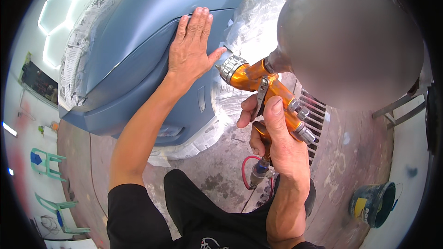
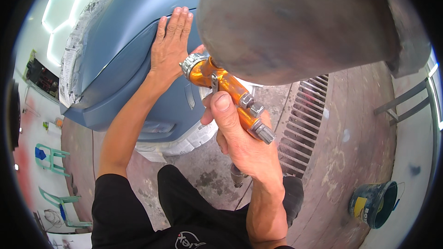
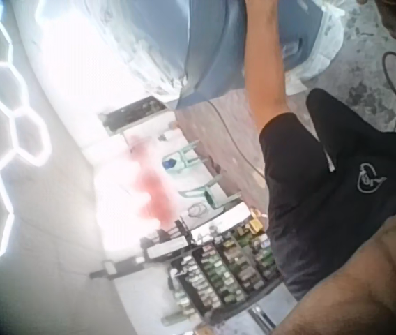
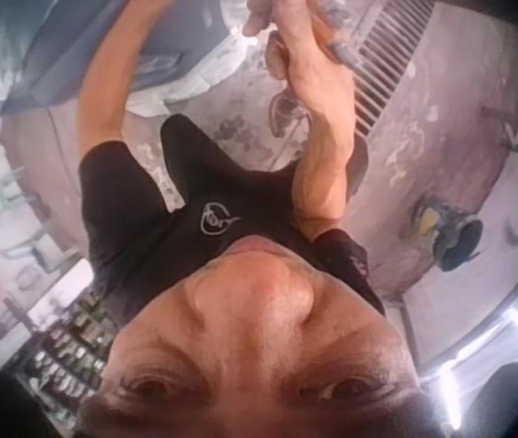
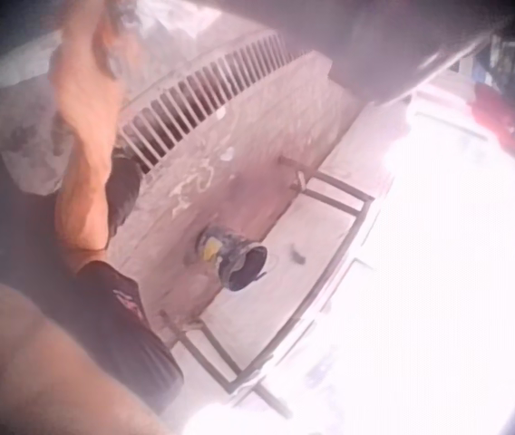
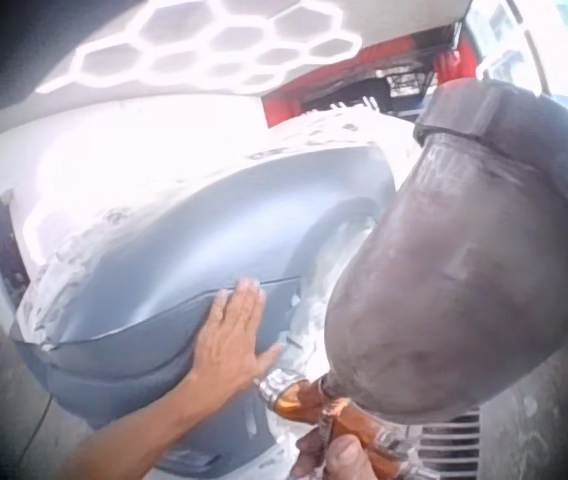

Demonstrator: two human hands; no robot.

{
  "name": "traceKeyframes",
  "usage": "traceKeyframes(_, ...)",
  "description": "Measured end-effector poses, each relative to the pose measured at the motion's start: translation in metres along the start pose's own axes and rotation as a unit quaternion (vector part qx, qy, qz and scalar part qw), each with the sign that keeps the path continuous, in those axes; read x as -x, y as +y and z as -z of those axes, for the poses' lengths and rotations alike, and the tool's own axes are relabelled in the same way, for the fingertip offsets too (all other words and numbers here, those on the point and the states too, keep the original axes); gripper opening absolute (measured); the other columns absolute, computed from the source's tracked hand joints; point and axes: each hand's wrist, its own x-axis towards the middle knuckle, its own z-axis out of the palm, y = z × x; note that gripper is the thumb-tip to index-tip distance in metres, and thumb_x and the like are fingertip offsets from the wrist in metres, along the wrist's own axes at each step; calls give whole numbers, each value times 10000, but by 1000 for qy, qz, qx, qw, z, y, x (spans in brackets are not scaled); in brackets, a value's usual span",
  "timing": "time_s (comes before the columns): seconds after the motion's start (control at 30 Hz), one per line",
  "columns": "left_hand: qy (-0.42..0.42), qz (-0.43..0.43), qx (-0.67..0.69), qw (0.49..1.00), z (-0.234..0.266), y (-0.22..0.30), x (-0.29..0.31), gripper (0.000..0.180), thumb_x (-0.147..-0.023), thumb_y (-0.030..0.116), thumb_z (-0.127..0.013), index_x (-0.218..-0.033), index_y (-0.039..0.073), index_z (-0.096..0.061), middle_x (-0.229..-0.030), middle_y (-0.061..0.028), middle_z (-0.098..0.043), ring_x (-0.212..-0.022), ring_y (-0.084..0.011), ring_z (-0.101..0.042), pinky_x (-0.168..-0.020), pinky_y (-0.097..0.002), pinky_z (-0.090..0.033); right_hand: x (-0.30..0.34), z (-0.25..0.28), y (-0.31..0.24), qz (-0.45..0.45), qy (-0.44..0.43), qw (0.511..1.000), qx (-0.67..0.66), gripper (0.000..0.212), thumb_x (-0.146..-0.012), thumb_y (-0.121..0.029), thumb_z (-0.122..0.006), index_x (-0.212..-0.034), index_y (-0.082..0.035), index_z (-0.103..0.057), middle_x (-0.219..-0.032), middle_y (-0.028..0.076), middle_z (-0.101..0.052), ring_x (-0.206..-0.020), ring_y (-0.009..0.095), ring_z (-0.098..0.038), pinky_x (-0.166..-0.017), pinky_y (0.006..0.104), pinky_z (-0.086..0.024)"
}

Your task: The person sands a gray car bumper with a sanding block and wipes it with a cloth, then uses a spray gun to apply paint to the bumper surface. The bumper is masked with newspaper and tape to protect adjacent areas.

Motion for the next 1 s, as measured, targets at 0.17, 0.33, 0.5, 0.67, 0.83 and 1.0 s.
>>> traceKeyframes(0.17,-55,-97,-105,988,-12,22,-20,962,-1087,713,-514,-1755,33,-387,-1856,-113,-318,-1753,-262,-163,-1443,-497,-89,-2,8,0,-1,5,1000,0,713,-1164,-679,-502,-1327,-2,-654,-915,103,-721,-511,76,-476,-500,242,-388)
traceKeyframes(0.33,-132,-155,324,924,-11,51,34,567,-1044,406,-716,-1486,53,-696,-1562,-161,-653,-1572,-336,-486,-1388,-553,-240,-6,13,-3,0,23,1000,3,713,-1161,-682,-506,-1317,-5,-666,-916,91,-719,-537,84,-520,-503,241,-395)
traceKeyframes(0.5,-144,66,587,794,57,119,124,396,-1062,309,-719,-1342,36,-779,-1413,-180,-755,-1465,-361,-601,-1286,-620,-382,-11,20,2,13,82,997,-5,647,-1161,-634,-555,-1309,-16,-678,-994,101,-731,-671,114,-631,-506,253,-442)
traceKeyframes(0.67,-143,-7,432,890,70,148,179,540,-1067,335,-727,-1479,-12,-684,-1621,-197,-619,-1600,-390,-473,-1333,-602,-319,-13,16,6,-2,164,986,12,682,-1137,-677,-578,-1168,-9,-710,-892,113,-726,-513,78,-510,-478,246,-421)
traceKeyframes(0.83,-172,10,340,924,44,117,219,717,-1050,403,-742,-1614,-7,-576,-1726,-191,-522,-1682,-349,-371,-1374,-586,-256,-12,-1,11,0,176,984,41,703,-1125,-690,-595,-1162,3,-710,-871,121,-726,-468,65,-464,-466,234,-400)
traceKeyframes(1.0,-145,5,181,973,13,65,215,899,-1029,501,-748,-1737,50,-430,-1834,-145,-372,-1727,-310,-280,-1390,-564,-215,-10,-12,19,0,161,985,62,710,-1132,-682,-581,-1205,11,-714,-875,118,-734,-477,62,-470,-473,231,-394)
